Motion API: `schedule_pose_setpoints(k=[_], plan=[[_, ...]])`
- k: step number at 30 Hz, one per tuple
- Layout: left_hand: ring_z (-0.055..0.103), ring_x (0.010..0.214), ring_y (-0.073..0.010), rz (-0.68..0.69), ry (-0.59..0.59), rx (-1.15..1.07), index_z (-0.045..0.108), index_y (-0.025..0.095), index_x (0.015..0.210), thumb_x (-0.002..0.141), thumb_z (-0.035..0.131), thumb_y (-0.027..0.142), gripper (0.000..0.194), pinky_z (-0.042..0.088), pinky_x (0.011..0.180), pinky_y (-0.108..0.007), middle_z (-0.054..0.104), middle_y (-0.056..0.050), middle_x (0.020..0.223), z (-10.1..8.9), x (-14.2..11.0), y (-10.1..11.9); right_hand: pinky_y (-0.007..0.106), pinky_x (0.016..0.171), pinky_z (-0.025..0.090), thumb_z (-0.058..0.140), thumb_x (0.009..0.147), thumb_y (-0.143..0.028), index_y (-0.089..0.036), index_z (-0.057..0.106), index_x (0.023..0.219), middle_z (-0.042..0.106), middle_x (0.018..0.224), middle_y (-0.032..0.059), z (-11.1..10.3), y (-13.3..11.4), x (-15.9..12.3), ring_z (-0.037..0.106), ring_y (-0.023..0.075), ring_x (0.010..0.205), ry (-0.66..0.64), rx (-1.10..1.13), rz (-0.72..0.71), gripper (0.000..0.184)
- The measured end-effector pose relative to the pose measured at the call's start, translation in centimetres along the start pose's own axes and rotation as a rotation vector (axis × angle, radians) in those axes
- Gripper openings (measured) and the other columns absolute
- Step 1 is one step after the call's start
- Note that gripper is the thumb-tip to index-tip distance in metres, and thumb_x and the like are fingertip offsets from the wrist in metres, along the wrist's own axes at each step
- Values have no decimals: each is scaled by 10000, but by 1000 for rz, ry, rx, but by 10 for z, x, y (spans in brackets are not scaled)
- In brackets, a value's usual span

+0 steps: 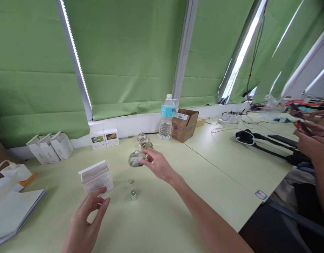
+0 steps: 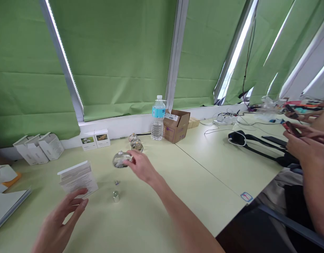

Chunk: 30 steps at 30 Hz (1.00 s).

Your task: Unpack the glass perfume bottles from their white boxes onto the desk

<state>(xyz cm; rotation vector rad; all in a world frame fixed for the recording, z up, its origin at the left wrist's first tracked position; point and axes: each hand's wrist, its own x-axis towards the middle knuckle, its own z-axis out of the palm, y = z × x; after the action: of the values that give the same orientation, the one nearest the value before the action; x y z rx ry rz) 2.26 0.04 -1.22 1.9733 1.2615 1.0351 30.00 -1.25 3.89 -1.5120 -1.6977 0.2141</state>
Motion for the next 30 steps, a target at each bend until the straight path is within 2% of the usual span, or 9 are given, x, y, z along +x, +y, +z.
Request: schedule_pose_setpoints(k=[2, 5, 9, 15, 24, 30], plan=[[682, 714, -209, -7, -46, -9, 626, 256, 1030, 755, 577, 590, 436, 506, 467, -228, 690, -40, 818, 2, 1, -5, 286, 756, 440, 543, 893, -405, -180, 590, 1163, 606, 1000, 52, -10, 27, 6, 542, 149, 762, 66, -99, 70, 354], [683, 729, -203, -13, -122, 14, 634, 255, 1004, 761, 578, 580, 409, 516, 501, -226, 689, -29, 799, 4, 1, -8, 305, 744, 432, 509, 901, -403, -161, 607, 1122, 601, 945, 59, -17, 60, 10, 525, 159, 733, 92, -137, 132, 341], [680, 754, -202, -14, -143, 37, 634, 261, 992, 769, 570, 578, 392, 509, 505, -219, 688, -25, 811, 3, 0, -9, 300, 741, 436, 518, 892, -368, -142, 606, 1132, 608, 983, 80, -13, 84, 12, 535, 157, 728, 80, -133, 173, 341], [674, 714, -188, 29, -143, 57, 637, 254, 965, 781, 567, 559, 362, 509, 531, -221, 687, -22, 801, 3, 1, -15, 303, 804, 428, 547, 871, -342, -131, 599, 1167, 616, 1046, 91, -5, 96, 13, 551, 169, 792, 50, -108, 184, 367], [665, 675, -177, 65, -146, 66, 659, 252, 922, 776, 563, 572, 364, 520, 589, -239, 691, -14, 784, 2, 1, -11, 307, 790, 433, 506, 871, -358, -113, 609, 1158, 606, 1069, 97, -2, 108, 15, 556, 185, 823, 67, -63, 208, 391], [648, 645, -166, 3, -46, -1, 668, 258, 896, 766, 523, 636, 425, 431, 432, -185, 681, -7, 744, 9, -4, -6, 326, 808, 444, 479, 882, -319, -117, 556, 1256, 599, 1116, 117, 5, 110, 19, 558, 172, 796, 79, -54, 228, 432]])
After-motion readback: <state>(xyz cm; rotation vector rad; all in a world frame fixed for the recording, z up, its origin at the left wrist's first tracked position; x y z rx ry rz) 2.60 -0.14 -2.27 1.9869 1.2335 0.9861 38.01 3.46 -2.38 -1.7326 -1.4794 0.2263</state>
